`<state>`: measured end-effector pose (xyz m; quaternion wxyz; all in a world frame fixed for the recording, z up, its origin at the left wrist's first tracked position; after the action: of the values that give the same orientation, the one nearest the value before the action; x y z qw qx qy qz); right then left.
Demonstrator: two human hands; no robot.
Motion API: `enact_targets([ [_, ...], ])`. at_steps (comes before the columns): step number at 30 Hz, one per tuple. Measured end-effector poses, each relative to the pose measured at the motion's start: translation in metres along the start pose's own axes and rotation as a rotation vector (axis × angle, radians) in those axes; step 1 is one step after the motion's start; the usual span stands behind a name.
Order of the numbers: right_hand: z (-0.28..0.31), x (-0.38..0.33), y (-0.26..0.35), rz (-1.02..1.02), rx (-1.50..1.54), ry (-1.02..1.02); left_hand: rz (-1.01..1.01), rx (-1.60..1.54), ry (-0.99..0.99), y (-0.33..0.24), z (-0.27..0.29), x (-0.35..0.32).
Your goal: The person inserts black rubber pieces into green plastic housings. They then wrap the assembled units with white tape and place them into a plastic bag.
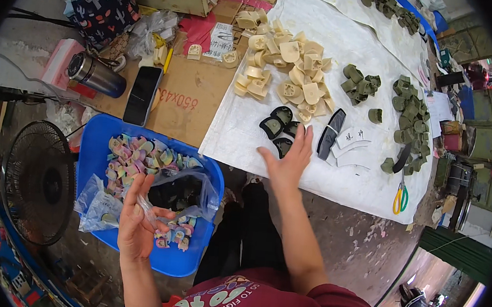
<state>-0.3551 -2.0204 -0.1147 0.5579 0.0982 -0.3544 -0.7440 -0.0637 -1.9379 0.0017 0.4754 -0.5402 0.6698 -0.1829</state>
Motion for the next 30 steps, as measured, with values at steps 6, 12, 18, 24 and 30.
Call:
enact_targets([
  [6, -0.011, 0.021, -0.052, 0.096, -0.112, 0.076, 0.006, 0.008, 0.023, -0.004, -0.008, 0.002],
  [12, 0.001, 0.021, -0.060, -0.111, 0.247, 0.032, 0.022, 0.001, 0.012, -0.003, -0.001, 0.004],
  [18, -0.002, -0.074, 0.057, -0.050, 0.553, 0.393, 0.009, -0.025, 0.014, -0.003, 0.000, 0.004],
  [24, -0.064, -0.125, 0.117, 0.257, 0.603, 0.710, 0.023, 0.006, -0.006, -0.005, -0.005, 0.005],
  [30, -0.030, -0.001, 0.048, 0.153, 0.201, 0.053, -0.010, -0.003, -0.036, -0.002, 0.013, 0.001],
])
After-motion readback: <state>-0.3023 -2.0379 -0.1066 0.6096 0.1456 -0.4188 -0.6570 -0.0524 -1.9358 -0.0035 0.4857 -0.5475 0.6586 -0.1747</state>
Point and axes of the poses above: each hand's wrist, its own x-axis towards the middle knuckle, its own z-axis out of the back of the hand, y = z × x, the point moved 1 cm from there along x, towards the middle knuckle, and after that the axes turned 2 degrees about x, right-handed, at the moved point
